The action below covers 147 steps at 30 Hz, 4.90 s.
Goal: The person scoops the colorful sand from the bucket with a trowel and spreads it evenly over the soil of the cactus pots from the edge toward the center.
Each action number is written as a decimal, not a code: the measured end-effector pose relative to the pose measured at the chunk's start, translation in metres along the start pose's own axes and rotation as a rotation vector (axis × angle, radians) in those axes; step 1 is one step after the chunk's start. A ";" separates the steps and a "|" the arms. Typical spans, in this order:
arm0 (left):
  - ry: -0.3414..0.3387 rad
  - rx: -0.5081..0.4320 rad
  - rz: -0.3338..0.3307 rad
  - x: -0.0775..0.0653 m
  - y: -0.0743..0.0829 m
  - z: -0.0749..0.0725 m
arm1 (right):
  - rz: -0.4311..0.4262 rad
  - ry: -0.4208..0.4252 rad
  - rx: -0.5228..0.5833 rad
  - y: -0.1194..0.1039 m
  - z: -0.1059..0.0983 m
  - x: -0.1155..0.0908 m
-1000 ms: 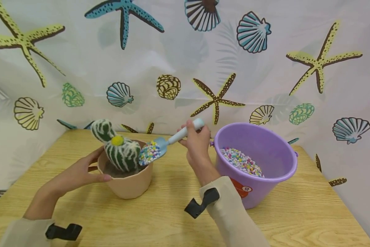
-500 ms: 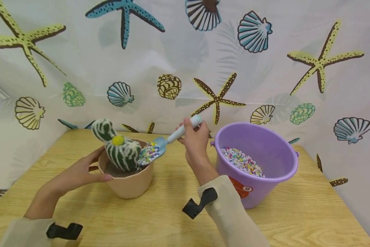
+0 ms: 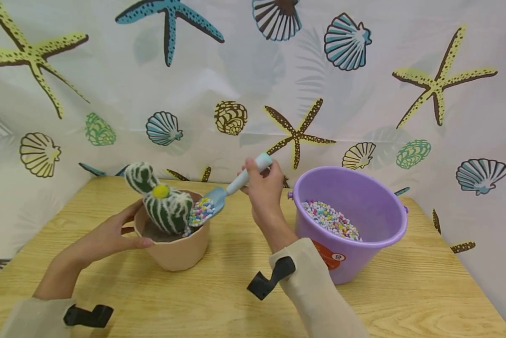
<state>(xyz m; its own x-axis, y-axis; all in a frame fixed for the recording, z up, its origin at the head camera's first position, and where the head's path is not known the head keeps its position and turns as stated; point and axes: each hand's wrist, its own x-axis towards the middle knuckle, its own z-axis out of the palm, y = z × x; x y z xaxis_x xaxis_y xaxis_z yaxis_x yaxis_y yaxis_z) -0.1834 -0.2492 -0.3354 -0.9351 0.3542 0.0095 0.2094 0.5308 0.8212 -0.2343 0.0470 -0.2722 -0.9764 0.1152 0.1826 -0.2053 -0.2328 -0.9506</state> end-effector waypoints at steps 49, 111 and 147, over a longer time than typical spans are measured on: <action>0.001 0.017 -0.002 0.001 -0.001 -0.001 | -0.092 -0.017 -0.051 -0.029 -0.002 0.003; -0.172 0.026 0.026 -0.019 0.084 0.069 | -0.122 0.194 -0.079 -0.087 -0.114 0.008; -0.155 -0.008 0.165 0.047 0.142 0.132 | -0.133 0.286 -0.040 -0.106 -0.173 0.009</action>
<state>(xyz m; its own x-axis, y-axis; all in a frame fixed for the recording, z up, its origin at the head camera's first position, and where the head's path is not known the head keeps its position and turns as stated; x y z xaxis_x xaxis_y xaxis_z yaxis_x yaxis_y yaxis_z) -0.1603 -0.0554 -0.2937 -0.8332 0.5500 0.0574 0.3535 0.4500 0.8201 -0.2100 0.2401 -0.2137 -0.8818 0.4100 0.2332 -0.3213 -0.1602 -0.9333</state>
